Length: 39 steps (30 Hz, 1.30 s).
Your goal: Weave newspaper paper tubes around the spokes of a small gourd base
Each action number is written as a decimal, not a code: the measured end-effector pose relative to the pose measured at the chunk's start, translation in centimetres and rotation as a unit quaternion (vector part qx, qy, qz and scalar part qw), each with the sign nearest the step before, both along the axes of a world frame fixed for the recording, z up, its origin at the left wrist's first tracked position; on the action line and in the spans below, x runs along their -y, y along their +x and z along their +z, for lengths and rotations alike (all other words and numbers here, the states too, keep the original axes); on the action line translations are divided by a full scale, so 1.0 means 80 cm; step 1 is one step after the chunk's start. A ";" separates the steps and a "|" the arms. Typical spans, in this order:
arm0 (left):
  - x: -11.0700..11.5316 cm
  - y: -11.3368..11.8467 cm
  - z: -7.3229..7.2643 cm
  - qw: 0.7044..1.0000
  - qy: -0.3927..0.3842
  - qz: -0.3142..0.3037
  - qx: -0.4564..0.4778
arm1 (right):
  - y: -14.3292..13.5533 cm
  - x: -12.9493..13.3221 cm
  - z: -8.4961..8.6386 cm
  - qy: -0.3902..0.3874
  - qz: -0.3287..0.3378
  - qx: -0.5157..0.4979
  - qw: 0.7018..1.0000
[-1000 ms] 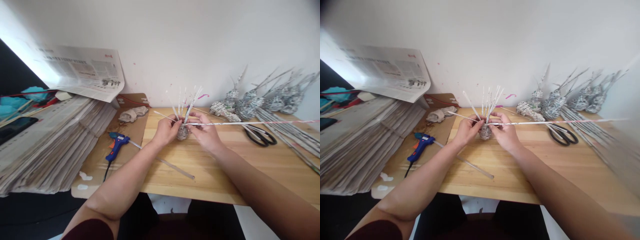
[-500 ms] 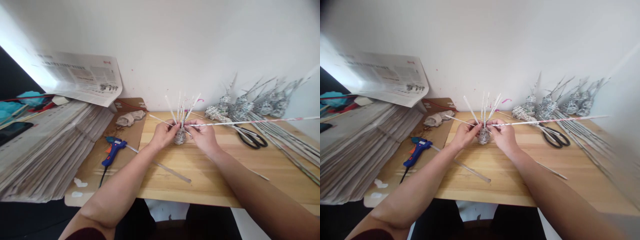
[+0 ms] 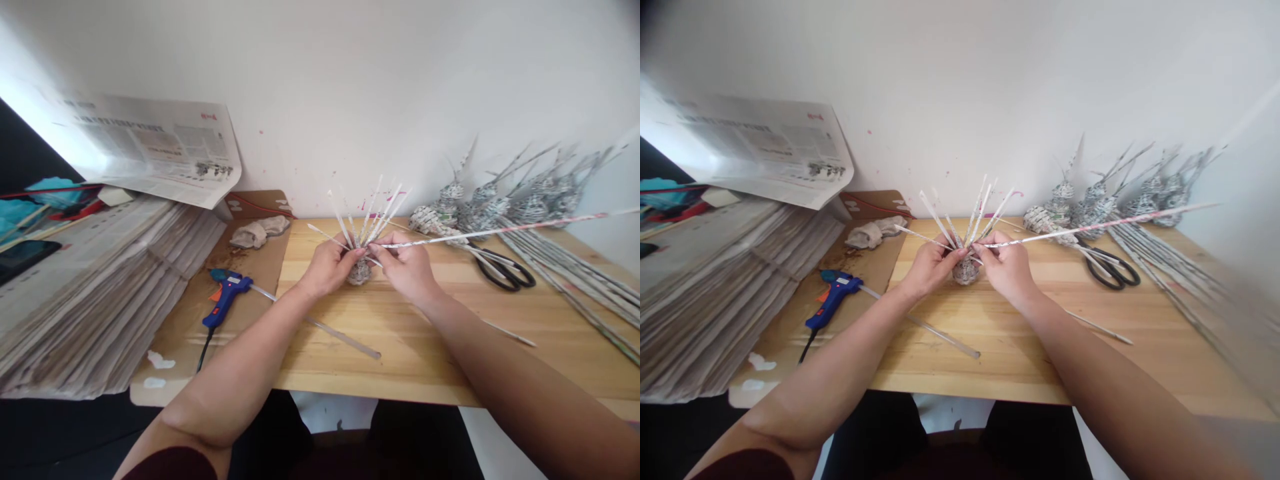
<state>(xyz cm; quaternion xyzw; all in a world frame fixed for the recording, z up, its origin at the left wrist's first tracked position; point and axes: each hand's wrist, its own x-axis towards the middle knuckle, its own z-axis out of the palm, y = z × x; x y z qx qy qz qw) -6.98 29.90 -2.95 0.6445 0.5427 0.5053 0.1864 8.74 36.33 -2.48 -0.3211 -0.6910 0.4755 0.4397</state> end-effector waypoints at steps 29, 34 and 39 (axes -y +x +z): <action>-0.005 -0.004 -0.010 0.997 -0.009 0.013 0.081 | 0.010 -0.007 0.003 0.098 0.058 0.108 0.988; -0.002 0.000 -0.005 0.999 0.002 0.020 0.027 | 0.012 -0.005 0.005 0.163 0.023 0.152 0.975; -0.001 0.000 -0.003 1.000 0.011 0.027 -0.010 | 0.013 -0.007 0.005 0.247 0.018 0.195 0.949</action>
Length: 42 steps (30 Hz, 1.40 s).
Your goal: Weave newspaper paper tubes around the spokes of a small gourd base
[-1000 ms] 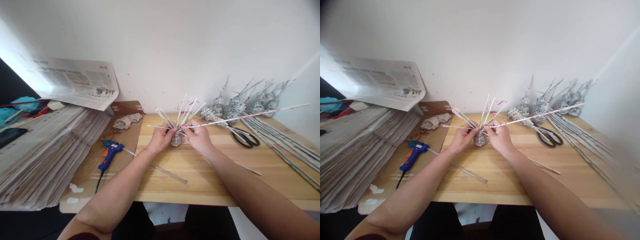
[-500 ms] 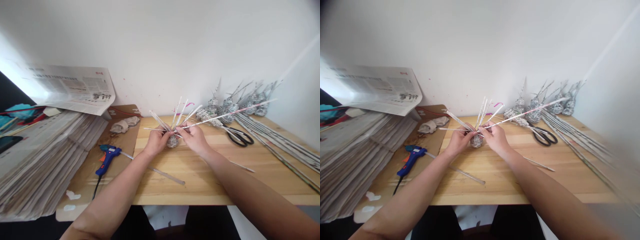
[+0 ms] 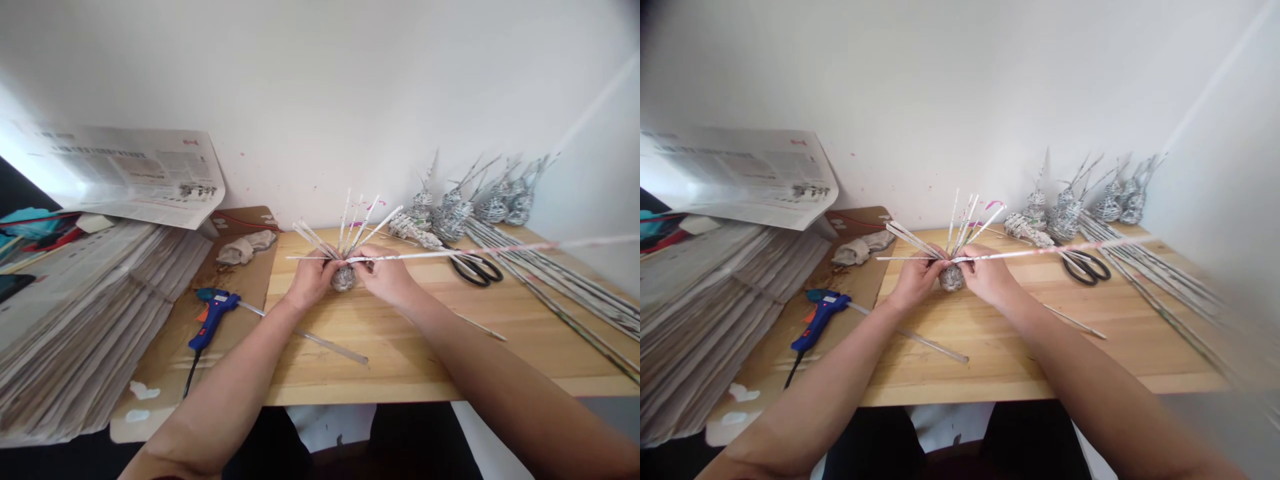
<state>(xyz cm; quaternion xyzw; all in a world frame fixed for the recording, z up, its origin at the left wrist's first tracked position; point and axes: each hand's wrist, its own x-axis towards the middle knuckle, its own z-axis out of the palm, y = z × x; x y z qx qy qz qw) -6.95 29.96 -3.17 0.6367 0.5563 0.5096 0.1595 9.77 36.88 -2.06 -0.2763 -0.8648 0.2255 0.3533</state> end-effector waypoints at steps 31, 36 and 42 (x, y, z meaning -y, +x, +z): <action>0.003 -0.002 -0.001 0.992 -0.053 -0.041 0.105 | -0.003 0.010 0.006 -0.157 -0.034 -0.059 0.985; 0.003 0.001 0.002 0.988 -0.070 -0.049 0.125 | -0.003 0.010 0.006 -0.145 -0.032 -0.037 0.988; 0.000 -0.008 0.002 0.988 -0.078 0.004 0.132 | -0.003 0.007 0.004 -0.051 -0.070 -0.031 0.996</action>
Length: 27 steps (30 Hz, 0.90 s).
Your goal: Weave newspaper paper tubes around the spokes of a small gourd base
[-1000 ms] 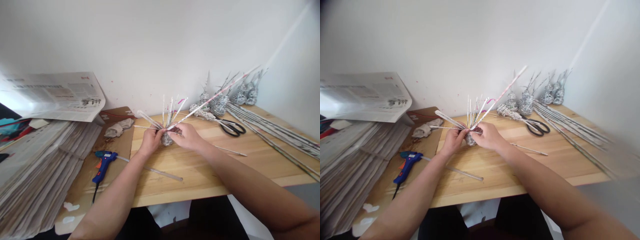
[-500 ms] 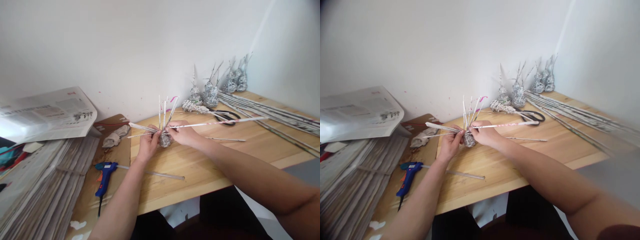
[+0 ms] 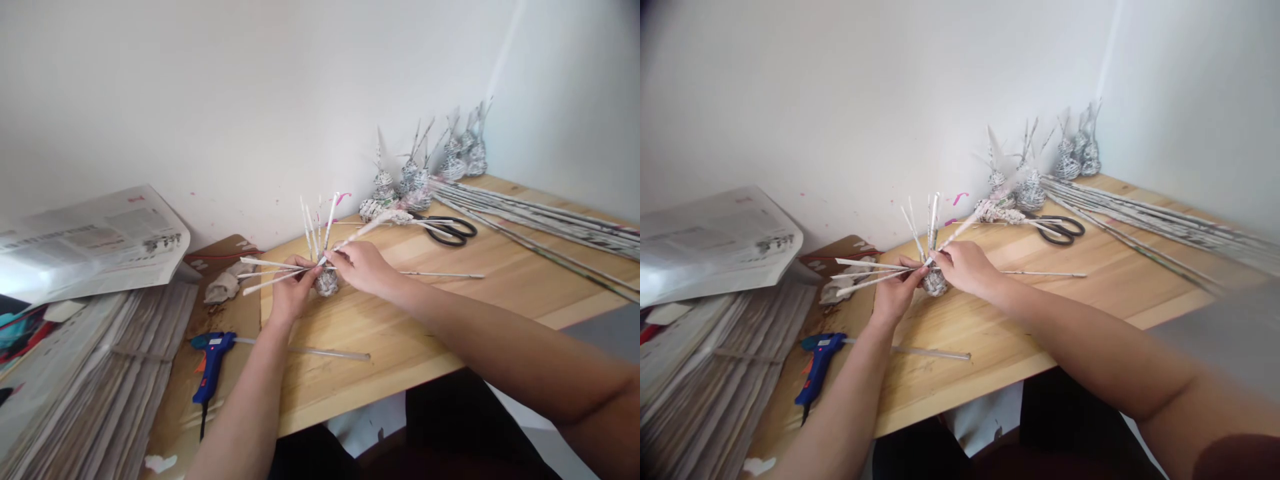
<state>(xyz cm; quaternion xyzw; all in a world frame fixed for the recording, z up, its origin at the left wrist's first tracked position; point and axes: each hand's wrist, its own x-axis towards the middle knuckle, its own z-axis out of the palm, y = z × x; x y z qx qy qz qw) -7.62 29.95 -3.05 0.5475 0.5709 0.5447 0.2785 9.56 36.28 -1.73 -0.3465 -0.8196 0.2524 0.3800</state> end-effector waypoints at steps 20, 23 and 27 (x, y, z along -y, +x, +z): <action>-0.014 -0.032 -0.015 0.992 0.064 -0.053 0.092 | -0.007 0.007 -0.008 0.003 0.044 -0.047 0.998; -0.013 -0.031 -0.016 0.991 0.061 -0.084 0.085 | -0.008 0.008 -0.008 -0.061 0.060 -0.099 0.991; -0.012 -0.031 -0.015 0.989 0.064 -0.095 0.089 | -0.008 0.009 -0.006 -0.071 0.076 -0.126 0.987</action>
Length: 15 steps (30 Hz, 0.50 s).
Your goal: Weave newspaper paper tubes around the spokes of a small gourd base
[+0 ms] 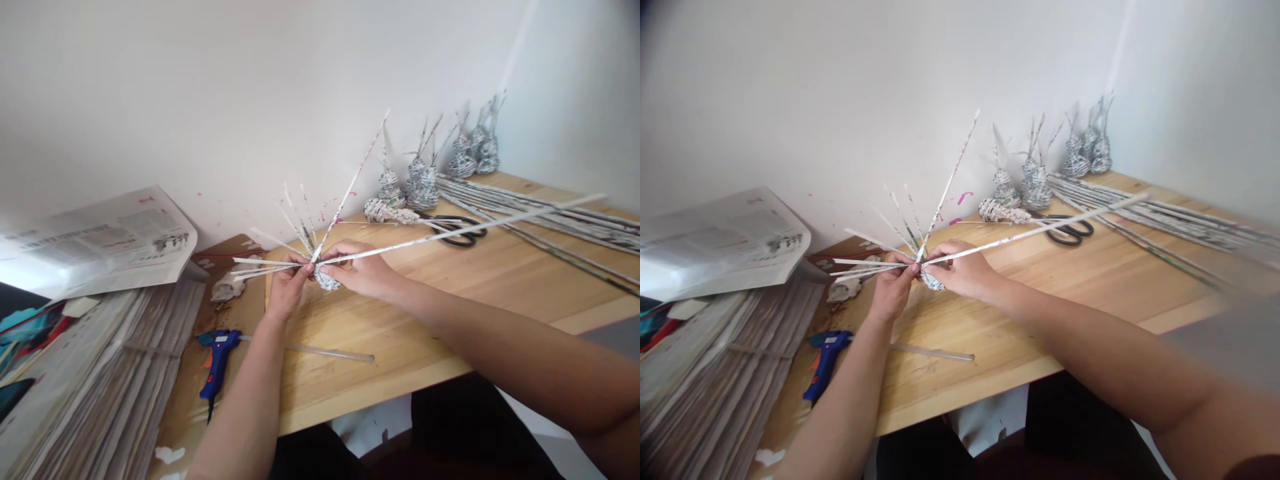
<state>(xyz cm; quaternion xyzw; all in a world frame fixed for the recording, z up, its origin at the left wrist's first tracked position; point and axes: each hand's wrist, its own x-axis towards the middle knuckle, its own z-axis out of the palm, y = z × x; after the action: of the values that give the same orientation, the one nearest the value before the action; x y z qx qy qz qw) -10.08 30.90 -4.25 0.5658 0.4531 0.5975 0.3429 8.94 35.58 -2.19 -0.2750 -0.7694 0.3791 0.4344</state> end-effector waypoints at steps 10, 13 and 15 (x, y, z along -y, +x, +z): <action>0.005 0.003 0.008 0.996 0.028 0.031 -0.076 | -0.004 0.001 -0.003 -0.023 -0.024 -0.017 0.999; 0.007 0.005 0.013 0.988 0.058 0.059 -0.131 | -0.006 0.001 -0.006 -0.049 -0.022 -0.035 0.998; 0.009 0.007 0.015 0.983 0.070 0.069 -0.154 | -0.007 0.002 -0.006 -0.060 -0.010 -0.054 0.997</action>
<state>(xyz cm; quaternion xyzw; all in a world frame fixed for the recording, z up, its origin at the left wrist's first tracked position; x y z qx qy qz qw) -9.53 30.16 -3.02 0.6410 0.4957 0.5557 0.1862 8.39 35.45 -2.69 -0.2873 -0.7177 0.4347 0.4620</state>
